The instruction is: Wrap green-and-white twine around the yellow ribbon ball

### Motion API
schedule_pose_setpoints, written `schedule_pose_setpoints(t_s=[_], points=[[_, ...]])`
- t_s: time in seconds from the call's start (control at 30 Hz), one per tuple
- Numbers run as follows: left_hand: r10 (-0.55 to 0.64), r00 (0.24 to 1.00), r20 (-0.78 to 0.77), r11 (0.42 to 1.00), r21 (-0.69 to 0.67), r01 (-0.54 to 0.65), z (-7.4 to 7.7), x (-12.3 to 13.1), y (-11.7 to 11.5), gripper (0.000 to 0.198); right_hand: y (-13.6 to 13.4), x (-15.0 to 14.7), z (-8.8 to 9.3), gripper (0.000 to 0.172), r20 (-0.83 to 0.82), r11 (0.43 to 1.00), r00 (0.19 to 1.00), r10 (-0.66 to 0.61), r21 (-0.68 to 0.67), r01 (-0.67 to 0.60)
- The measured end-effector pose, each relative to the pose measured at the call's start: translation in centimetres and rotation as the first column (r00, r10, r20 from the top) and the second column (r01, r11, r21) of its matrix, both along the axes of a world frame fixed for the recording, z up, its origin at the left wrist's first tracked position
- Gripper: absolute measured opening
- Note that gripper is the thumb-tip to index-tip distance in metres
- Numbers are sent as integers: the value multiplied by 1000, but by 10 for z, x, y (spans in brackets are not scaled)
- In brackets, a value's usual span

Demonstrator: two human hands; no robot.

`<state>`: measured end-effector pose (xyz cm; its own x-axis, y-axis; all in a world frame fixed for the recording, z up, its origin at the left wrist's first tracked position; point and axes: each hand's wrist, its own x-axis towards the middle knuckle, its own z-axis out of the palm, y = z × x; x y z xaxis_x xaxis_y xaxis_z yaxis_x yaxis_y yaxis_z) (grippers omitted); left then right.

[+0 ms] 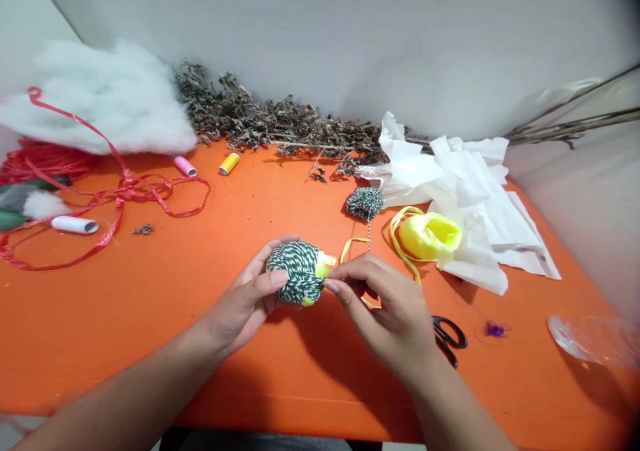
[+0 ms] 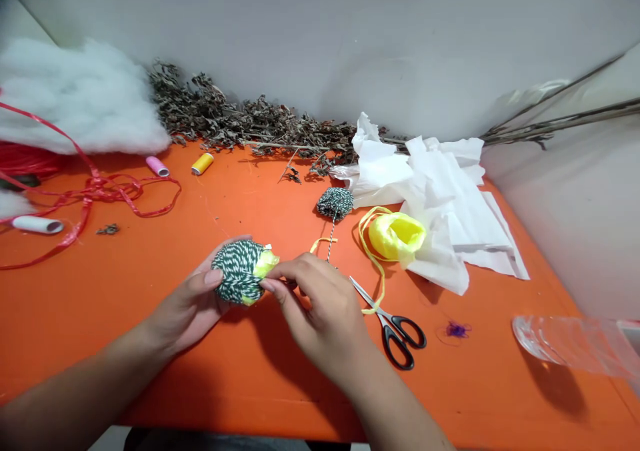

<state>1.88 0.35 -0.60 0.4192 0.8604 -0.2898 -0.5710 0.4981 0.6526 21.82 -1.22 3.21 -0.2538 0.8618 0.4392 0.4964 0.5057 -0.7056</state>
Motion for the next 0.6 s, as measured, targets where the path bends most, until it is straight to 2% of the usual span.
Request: schedule_pose_setpoints(t_s=[0.23,0.6], points=[[-18,1000,13,999,-27,18,0,-2,1,50,1,0,1,6,-69,988,998,-8,-153,-3],[-3,999,51,999,-38,5,3,1,2,52,0,-1,2,10,-265,925,964,-25,-372,-79]])
